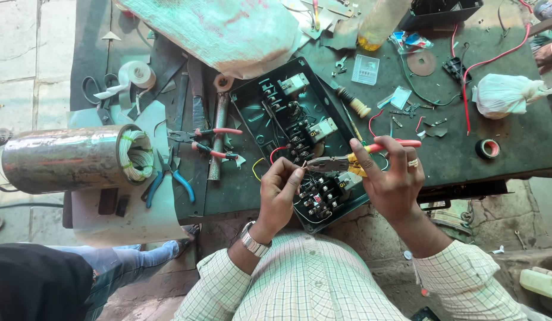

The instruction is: The person strips wire ends with pliers and uses a screwdriver to connect wires to terminals inside an open electrical box. They tighten screws to secure the connections.

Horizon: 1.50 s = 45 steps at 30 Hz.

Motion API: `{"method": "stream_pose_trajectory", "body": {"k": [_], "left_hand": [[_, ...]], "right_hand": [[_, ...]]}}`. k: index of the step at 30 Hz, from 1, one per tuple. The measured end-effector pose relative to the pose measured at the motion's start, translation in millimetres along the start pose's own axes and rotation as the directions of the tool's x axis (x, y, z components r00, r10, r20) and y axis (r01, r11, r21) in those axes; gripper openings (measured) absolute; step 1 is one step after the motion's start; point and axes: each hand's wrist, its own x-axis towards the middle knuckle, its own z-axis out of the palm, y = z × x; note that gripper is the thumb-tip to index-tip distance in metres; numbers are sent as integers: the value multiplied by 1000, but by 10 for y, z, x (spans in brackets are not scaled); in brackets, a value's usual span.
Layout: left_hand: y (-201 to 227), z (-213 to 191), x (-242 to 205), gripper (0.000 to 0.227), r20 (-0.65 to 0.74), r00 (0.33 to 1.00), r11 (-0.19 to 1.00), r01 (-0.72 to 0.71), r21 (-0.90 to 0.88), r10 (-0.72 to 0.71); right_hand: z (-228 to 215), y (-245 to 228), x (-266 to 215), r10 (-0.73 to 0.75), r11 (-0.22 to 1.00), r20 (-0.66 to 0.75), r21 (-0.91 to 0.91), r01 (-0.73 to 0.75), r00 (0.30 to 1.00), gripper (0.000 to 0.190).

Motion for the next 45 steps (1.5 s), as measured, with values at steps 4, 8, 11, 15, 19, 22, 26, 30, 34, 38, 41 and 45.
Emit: {"method": "stream_pose_trajectory", "body": {"k": [4, 8, 11, 15, 19, 22, 26, 30, 34, 38, 41, 45], "left_hand": [[26, 22, 38, 14, -22, 999, 1000, -26, 9, 27], [46, 12, -22, 8, -17, 998, 997, -64, 31, 64], [87, 18, -19, 7, 25, 995, 995, -100, 17, 99], [127, -13, -54, 6, 68, 988, 987, -142, 69, 137], [169, -33, -49, 3, 134, 965, 963, -240, 121, 224], [189, -24, -62, 3, 162, 960, 949, -256, 183, 228], [207, -15, -74, 6, 173, 948, 928, -303, 218, 268], [195, -1, -87, 9, 153, 952, 927, -296, 230, 266], [185, 2, -88, 10, 129, 959, 932, -278, 233, 254], [206, 17, -108, 11, 114, 954, 914, -299, 273, 278], [215, 29, -110, 12, 106, 963, 923, -266, 277, 246], [224, 32, -126, 13, 107, 958, 904, -285, 319, 265]], "right_hand": [[-5, 24, 79, -13, 1000, 32, -28, 14, 999, 55], [-56, -4, 10, 107, 985, 238, 110, -136, 965, 53], [-94, 53, 27, 153, 950, 327, 212, -230, 933, 57], [-144, 114, 41, 141, 891, 428, 338, -303, 893, 67], [-191, 143, 68, 128, 952, 422, 201, -231, 898, 73], [-218, 152, 85, 87, 951, 424, 233, -201, 902, 73], [-243, 123, 83, 50, 955, 446, 240, -172, 894, 72], [-279, 76, 58, 67, 967, 436, 193, -166, 897, 69], [-299, 41, 54, 66, 978, 378, 159, -135, 923, 67], [-314, 13, 51, 77, 984, 374, 123, -132, 924, 68], [-303, 15, 29, 77, 983, 402, 123, -137, 912, 70], [-297, 30, -14, 86, 981, 444, 116, -153, 892, 67]]}}
